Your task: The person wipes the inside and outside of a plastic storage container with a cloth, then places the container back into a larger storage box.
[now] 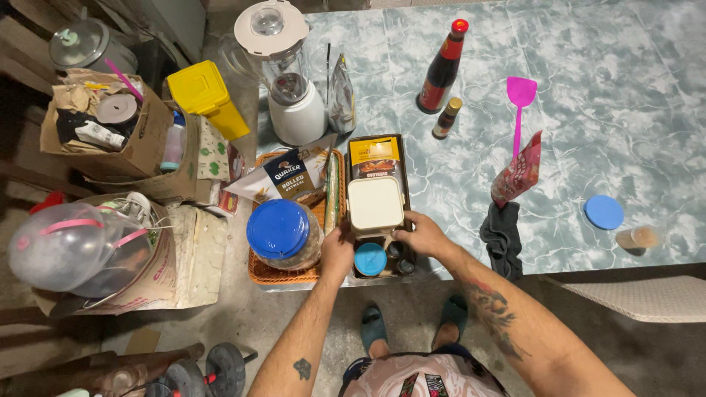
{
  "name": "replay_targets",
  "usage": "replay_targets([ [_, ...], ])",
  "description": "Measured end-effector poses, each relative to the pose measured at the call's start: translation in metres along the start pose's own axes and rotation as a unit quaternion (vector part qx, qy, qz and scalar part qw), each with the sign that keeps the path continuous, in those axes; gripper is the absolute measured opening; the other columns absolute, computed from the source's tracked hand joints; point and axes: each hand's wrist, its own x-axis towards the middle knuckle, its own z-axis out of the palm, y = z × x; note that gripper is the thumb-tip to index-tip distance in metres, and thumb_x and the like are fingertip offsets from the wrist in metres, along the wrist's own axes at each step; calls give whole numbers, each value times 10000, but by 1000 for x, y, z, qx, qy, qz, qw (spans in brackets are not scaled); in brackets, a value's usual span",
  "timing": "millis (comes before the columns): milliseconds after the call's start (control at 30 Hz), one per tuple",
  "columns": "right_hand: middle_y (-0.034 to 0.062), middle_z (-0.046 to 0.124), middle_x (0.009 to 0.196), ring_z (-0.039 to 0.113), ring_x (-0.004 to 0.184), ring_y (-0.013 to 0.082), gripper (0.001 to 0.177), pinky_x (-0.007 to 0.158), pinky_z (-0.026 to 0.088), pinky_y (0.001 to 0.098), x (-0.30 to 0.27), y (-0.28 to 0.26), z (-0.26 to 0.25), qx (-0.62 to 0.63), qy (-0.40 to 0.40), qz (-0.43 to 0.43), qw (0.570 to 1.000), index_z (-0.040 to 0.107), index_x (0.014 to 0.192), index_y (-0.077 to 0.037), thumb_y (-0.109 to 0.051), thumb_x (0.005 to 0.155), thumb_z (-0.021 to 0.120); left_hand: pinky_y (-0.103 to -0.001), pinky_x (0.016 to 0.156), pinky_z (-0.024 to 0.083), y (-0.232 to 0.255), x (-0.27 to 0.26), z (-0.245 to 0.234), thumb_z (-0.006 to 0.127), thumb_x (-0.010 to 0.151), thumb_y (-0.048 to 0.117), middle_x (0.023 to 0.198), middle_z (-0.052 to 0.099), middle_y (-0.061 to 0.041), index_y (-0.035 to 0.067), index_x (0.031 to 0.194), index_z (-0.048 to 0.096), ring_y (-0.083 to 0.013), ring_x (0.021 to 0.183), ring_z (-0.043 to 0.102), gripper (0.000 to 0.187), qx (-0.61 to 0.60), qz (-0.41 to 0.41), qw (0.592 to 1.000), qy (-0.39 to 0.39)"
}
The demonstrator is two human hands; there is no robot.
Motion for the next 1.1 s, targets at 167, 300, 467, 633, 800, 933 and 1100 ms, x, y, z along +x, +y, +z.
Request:
replay_targets([
  [167, 123, 743, 1198, 673, 1066, 199, 381, 948, 536, 332, 7, 20, 14, 259, -109, 68, 957, 681, 1274, 11, -89, 906, 690, -335, 949, 509, 21, -8, 4, 570, 956, 87, 1203, 757, -139, 32, 1281, 676, -243, 1111, 703, 346, -43, -44, 998, 15],
  [300, 103, 724, 1238, 667, 1135, 186, 396, 1029, 513, 324, 11, 20, 17, 301, -100, 73, 946, 636, 1314, 5, -20, 919, 635, -353, 962, 521, 10, 2, 8, 487, 837, -65, 1201, 734, -210, -32, 1290, 638, -296, 1105, 699, 479, -20, -86, 996, 23],
  [467, 85, 697, 1281, 647, 1164, 179, 432, 1043, 506, 318, 18, 7, 16, 310, -97, 91, 941, 603, 1329, -20, 6, 897, 605, -375, 939, 497, -1, 14, 13, 495, 810, -59, 1171, 691, -229, -70, 1237, 614, -312, 1088, 668, 443, -16, -44, 998, 48],
  [633, 92, 704, 1274, 650, 1139, 183, 410, 1012, 512, 322, 26, 7, 16, 305, -95, 80, 944, 625, 1324, 6, -12, 916, 592, -389, 867, 526, 3, 18, 12, 506, 822, -36, 1063, 718, -249, -83, 1130, 643, -327, 995, 698, 340, 11, -50, 997, 52],
  [800, 101, 703, 1276, 655, 1124, 189, 414, 1006, 510, 319, 37, 19, 20, 312, -91, 74, 943, 620, 1331, 19, -4, 919, 587, -373, 829, 513, 9, 21, 10, 564, 924, 76, 1016, 749, -201, -44, 1090, 677, -281, 926, 694, 234, -54, -19, 997, 45],
  [933, 87, 701, 1278, 653, 1128, 171, 427, 1014, 506, 316, 41, 21, 21, 324, -93, 67, 939, 608, 1342, 7, -6, 916, 576, -397, 812, 513, 7, 28, 8, 579, 931, 87, 987, 744, -227, -69, 1049, 675, -303, 910, 698, 218, 7, -48, 998, 41],
  [1100, 87, 697, 1288, 640, 1135, 166, 411, 1021, 494, 319, 38, 10, 19, 314, -93, 56, 943, 613, 1348, 7, -53, 944, 575, -375, 852, 523, -1, 31, 10, 487, 842, 5, 1054, 742, -206, -45, 1116, 665, -301, 989, 704, 330, -51, -24, 998, 33],
])
